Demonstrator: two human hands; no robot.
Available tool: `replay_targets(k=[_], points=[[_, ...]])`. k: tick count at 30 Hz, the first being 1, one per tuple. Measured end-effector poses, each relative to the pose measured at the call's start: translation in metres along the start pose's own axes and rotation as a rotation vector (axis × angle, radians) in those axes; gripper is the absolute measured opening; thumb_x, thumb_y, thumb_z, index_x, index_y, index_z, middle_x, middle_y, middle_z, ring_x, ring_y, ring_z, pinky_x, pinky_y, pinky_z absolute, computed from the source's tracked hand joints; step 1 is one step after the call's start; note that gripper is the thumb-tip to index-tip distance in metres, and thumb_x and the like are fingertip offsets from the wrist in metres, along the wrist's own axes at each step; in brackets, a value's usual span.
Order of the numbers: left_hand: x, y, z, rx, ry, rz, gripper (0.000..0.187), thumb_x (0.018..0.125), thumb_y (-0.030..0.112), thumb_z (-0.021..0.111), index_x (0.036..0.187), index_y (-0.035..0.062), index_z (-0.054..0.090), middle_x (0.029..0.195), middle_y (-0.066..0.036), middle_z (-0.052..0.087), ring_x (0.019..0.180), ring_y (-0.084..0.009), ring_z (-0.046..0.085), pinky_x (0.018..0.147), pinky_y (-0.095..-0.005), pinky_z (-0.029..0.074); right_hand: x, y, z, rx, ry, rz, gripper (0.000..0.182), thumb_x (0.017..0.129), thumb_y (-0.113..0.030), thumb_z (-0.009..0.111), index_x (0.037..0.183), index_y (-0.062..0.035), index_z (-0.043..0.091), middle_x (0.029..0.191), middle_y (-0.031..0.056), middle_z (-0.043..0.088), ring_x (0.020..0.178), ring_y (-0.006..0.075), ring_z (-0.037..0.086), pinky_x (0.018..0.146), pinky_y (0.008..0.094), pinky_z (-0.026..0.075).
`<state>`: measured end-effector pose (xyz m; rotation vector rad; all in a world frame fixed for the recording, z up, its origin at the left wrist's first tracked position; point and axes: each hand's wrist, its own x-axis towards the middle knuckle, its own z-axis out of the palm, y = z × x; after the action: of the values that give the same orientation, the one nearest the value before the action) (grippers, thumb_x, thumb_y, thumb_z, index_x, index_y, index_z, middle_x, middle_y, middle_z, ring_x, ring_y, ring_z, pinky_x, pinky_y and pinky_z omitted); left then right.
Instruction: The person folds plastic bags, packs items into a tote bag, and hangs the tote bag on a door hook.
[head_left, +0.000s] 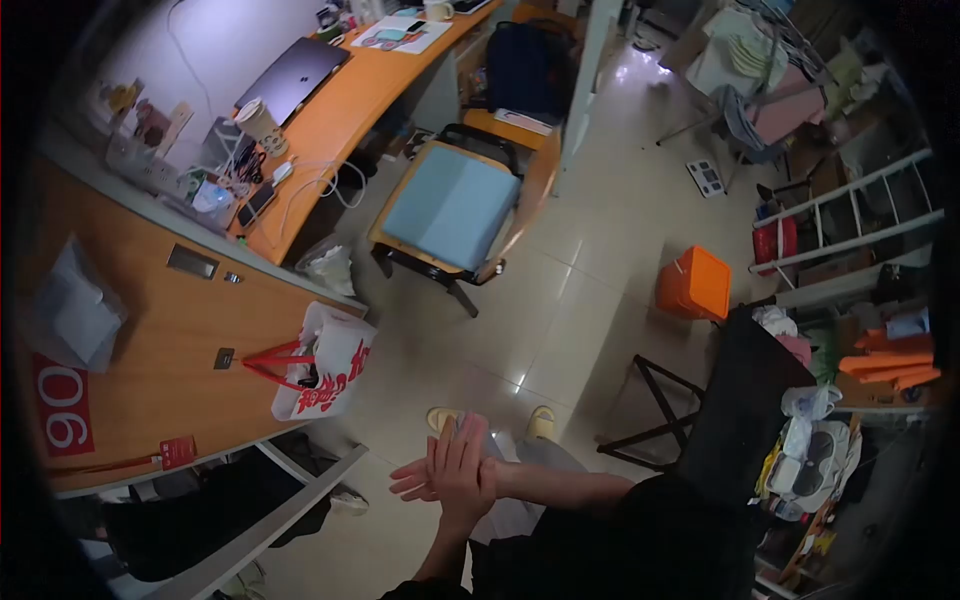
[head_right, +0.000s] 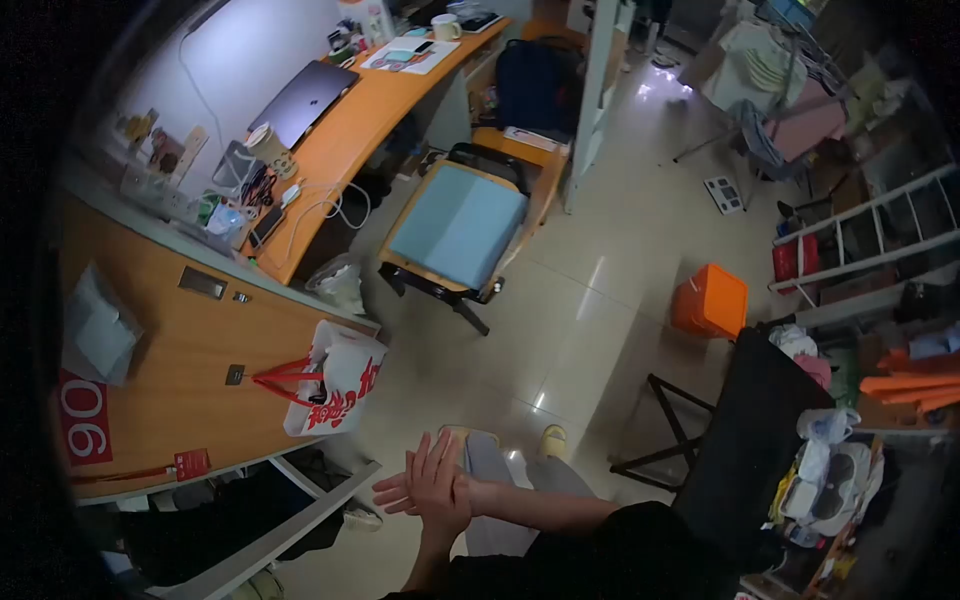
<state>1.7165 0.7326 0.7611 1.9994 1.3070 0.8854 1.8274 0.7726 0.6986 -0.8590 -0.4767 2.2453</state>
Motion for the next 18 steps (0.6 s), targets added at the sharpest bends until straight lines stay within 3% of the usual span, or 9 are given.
replay_targets(k=[2, 6, 8, 10, 12, 13, 14, 16, 18], points=[[-0.004, 0.024, 0.027, 0.115, -0.109, 0.103, 0.045, 0.079, 0.019, 0.045, 0.122, 0.0061, 0.046, 0.127, -0.014, 0.043, 0.121, -0.0358, 0.034, 0.099, -0.0502, 0.022, -0.046, -0.013, -0.003, 0.25, -0.012, 0.024, 0.051, 0.09, -0.038, 0.036, 0.126, -0.001, 0.038, 0.129, 0.012, 0.04, 0.118, 0.0207, 0.04, 0.1, 0.0317, 0.028], [0.012, 0.073, 0.062, 0.167, -0.143, -0.011, 0.035, 0.081, 0.018, 0.047, 0.114, 0.0076, 0.053, 0.117, -0.014, 0.05, 0.112, -0.0335, 0.042, 0.095, -0.0488, 0.027, -0.15, -0.03, -0.005, 0.68, -0.022, 0.004, 0.056, 0.09, -0.043, 0.034, 0.128, -0.0011, 0.037, 0.132, 0.0116, 0.038, 0.119, 0.0193, 0.039, 0.1, 0.0315, 0.026], [0.017, 0.084, 0.064, 0.14, -0.195, -0.041, 0.031, 0.082, 0.02, 0.048, 0.109, 0.007, 0.056, 0.11, -0.015, 0.054, 0.106, -0.0321, 0.048, 0.093, -0.0465, 0.031, -0.204, -0.06, -0.021, 0.487, -0.033, -0.148, 0.042, 0.09, -0.035, 0.039, 0.118, -0.0044, 0.049, 0.121, 0.0106, 0.049, 0.111, 0.0193, 0.047, 0.095, 0.032, 0.034], [0.023, 0.09, 0.058, 0.012, -0.512, -0.269, 0.025, 0.083, 0.021, 0.05, 0.1, 0.0039, 0.059, 0.092, -0.015, 0.059, 0.089, -0.0311, 0.055, 0.082, -0.04, 0.041, -0.25, -0.073, -0.035, 0.272, 0.039, -0.357, 0.038, 0.09, -0.032, 0.04, 0.113, -0.0044, 0.052, 0.11, 0.0107, 0.055, 0.101, 0.0185, 0.052, 0.089, 0.0314, 0.038], [0.028, 0.109, 0.057, 0.085, -0.53, 0.01, 0.024, 0.084, 0.021, 0.052, 0.098, 0.0025, 0.059, 0.083, -0.014, 0.06, 0.081, -0.0288, 0.058, 0.074, -0.0362, 0.043, -0.297, -0.091, -0.041, 0.052, 0.148, -0.546, 0.035, 0.089, -0.03, 0.042, 0.109, -0.0045, 0.055, 0.099, 0.0109, 0.061, 0.092, 0.0177, 0.058, 0.084, 0.0308, 0.042], [0.031, 0.121, 0.056, 0.139, -0.477, 0.24, 0.024, 0.084, 0.021, 0.053, 0.096, 0.0011, 0.058, 0.075, -0.013, 0.061, 0.072, -0.0266, 0.06, 0.067, -0.0324, 0.046, -0.324, -0.107, -0.034, -0.236, 0.419, -0.409, 0.03, 0.088, -0.025, 0.044, 0.107, -0.0046, 0.056, 0.085, 0.0106, 0.063, 0.08, 0.0194, 0.06, 0.076, 0.0319, 0.045], [0.036, 0.136, 0.055, 0.129, -0.526, 0.282, 0.024, 0.084, 0.021, 0.053, 0.096, 0.0011, 0.058, 0.075, -0.013, 0.061, 0.072, -0.0266, 0.06, 0.067, -0.0324, 0.046, -0.342, -0.113, -0.029, -0.509, 0.681, -0.232, 0.026, 0.086, -0.019, 0.047, 0.104, -0.0047, 0.058, 0.071, 0.0103, 0.064, 0.069, 0.021, 0.062, 0.067, 0.033, 0.047], [0.048, 0.161, 0.053, 0.001, -0.731, -0.03, 0.023, 0.084, 0.02, 0.055, 0.095, 0.0004, 0.059, 0.064, -0.012, 0.059, 0.059, -0.022, 0.06, 0.059, -0.0288, 0.046, -0.351, -0.101, -0.042, -0.656, 0.869, -0.4, 0.025, 0.084, -0.016, 0.05, 0.105, -0.005, 0.057, 0.066, 0.009, 0.061, 0.06, 0.0199, 0.059, 0.059, 0.0325, 0.045], [0.06, 0.158, 0.062, -0.071, -0.771, -0.083, 0.023, 0.084, 0.023, 0.055, 0.093, 0.0019, 0.06, 0.056, -0.01, 0.057, 0.049, -0.016, 0.057, 0.051, -0.0259, 0.043, -0.353, -0.095, -0.051, -0.826, 1.043, -0.549, 0.026, 0.082, -0.013, 0.052, 0.106, -0.0054, 0.057, 0.062, 0.0076, 0.059, 0.052, 0.0188, 0.055, 0.051, 0.032, 0.043]])
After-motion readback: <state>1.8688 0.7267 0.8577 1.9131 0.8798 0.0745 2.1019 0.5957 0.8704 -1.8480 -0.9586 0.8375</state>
